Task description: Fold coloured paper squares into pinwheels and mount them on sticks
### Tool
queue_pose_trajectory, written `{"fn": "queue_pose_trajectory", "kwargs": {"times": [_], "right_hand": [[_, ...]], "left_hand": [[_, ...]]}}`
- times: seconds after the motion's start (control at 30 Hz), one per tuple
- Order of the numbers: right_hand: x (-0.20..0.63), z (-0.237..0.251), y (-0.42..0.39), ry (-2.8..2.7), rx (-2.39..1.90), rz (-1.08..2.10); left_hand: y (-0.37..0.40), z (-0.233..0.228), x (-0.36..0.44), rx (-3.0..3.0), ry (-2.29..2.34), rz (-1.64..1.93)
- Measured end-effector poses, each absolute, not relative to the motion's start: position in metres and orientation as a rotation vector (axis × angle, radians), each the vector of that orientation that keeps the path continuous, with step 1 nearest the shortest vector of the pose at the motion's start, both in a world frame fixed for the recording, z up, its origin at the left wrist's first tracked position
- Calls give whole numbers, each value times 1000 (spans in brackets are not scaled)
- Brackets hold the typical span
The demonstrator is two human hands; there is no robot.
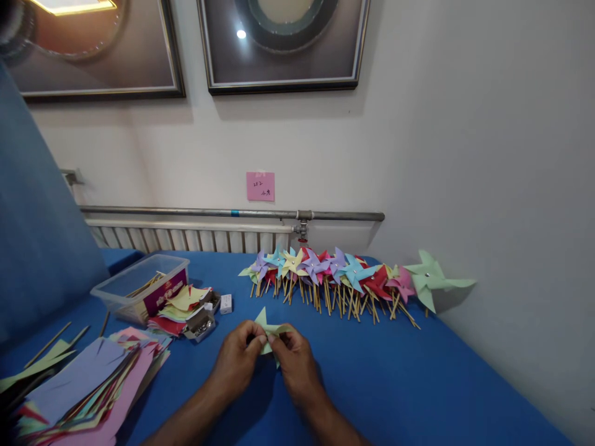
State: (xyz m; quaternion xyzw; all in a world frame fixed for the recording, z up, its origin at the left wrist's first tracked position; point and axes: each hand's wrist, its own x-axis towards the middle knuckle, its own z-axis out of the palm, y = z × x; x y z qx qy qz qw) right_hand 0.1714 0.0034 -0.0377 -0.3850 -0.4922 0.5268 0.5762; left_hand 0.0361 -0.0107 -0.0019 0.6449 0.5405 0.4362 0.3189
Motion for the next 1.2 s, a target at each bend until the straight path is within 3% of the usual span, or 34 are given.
{"fn": "queue_pose_trajectory", "kwargs": {"times": [1.2], "right_hand": [[168, -31, 1, -1214, -989, 1096]], "left_hand": [[-12, -1, 39, 1699, 1494, 1119]]}}
